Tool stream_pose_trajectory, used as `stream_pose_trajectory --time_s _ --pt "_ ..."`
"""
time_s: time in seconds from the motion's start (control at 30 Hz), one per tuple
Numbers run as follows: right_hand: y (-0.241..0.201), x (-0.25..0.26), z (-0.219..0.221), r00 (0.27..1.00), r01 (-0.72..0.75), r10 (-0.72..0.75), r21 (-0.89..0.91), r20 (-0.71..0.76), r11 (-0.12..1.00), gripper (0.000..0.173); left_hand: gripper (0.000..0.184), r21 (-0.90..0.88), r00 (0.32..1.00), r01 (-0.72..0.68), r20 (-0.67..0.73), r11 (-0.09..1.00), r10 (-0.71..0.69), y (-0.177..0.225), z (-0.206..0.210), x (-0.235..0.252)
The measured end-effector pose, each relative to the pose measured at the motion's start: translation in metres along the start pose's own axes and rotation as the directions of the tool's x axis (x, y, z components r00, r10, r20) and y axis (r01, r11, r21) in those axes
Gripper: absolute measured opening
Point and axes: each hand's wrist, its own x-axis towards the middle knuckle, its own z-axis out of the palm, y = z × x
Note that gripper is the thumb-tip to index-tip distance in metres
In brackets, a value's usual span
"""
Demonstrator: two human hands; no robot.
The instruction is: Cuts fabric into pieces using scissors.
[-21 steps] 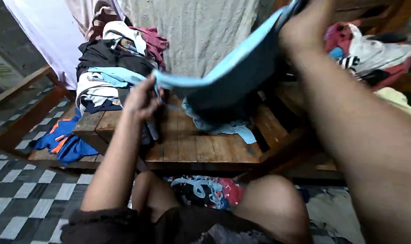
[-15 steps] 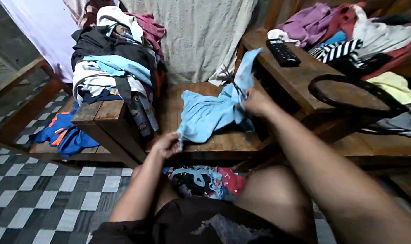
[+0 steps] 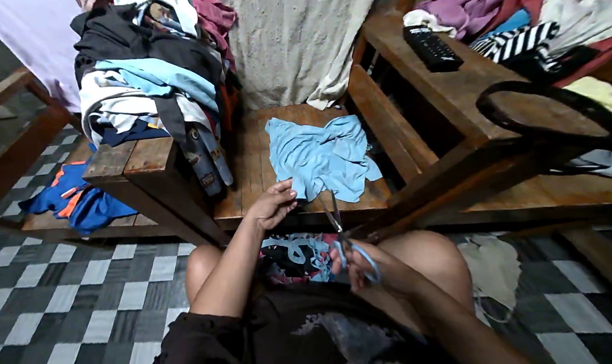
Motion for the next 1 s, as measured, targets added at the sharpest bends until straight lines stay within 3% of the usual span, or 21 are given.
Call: stream_pose_trajectory --time_s 0.17,0.4,0.6,0.73,0.87,0.93,1.0 --pt "-0.011 0.003 0.02 0.995 -0.094 0.091 -0.088 -0.042 0.992 0.04 0.036 -0.158 0.985 -0.039 0.158 0.987 0.065 0.0 -0.009 0.01" --pt "-0.011 0.015 0.025 0.978 -0.099 0.08 -0.088 -0.193 0.991 0.055 0.037 -0.088 0.973 -0.035 0.223 0.995 0.054 0.011 -0.014 0.007" --pt "-0.02 0.009 0.022 0.958 -0.023 -0.034 -0.193 -0.284 0.981 0.036 0.041 -0.082 0.968 -0.049 0.241 0.995 0.067 0.01 -0.019 0.001" --pt "-0.021 0.004 0.024 0.909 0.008 -0.107 -0.24 -0.404 0.971 0.019 0.043 -0.219 0.987 0.017 0.16 0.976 0.019 0.001 -0.014 0.0" --pt "-0.022 -0.002 0.02 0.926 -0.105 -0.051 -0.386 -0.373 0.916 0.025 0.031 -0.265 0.979 0.202 0.08 0.943 -0.187 -0.021 -0.007 0.002" --pt "-0.019 -0.003 0.018 0.938 -0.155 0.0 -0.421 -0.347 0.894 0.027 0.023 -0.247 0.937 0.308 -0.087 0.919 -0.337 -0.025 -0.005 0.004" --pt "-0.017 -0.003 0.015 0.942 -0.187 0.036 -0.435 -0.334 0.881 0.028 0.029 -0.125 0.894 0.346 -0.258 0.93 -0.367 -0.026 -0.005 0.009"
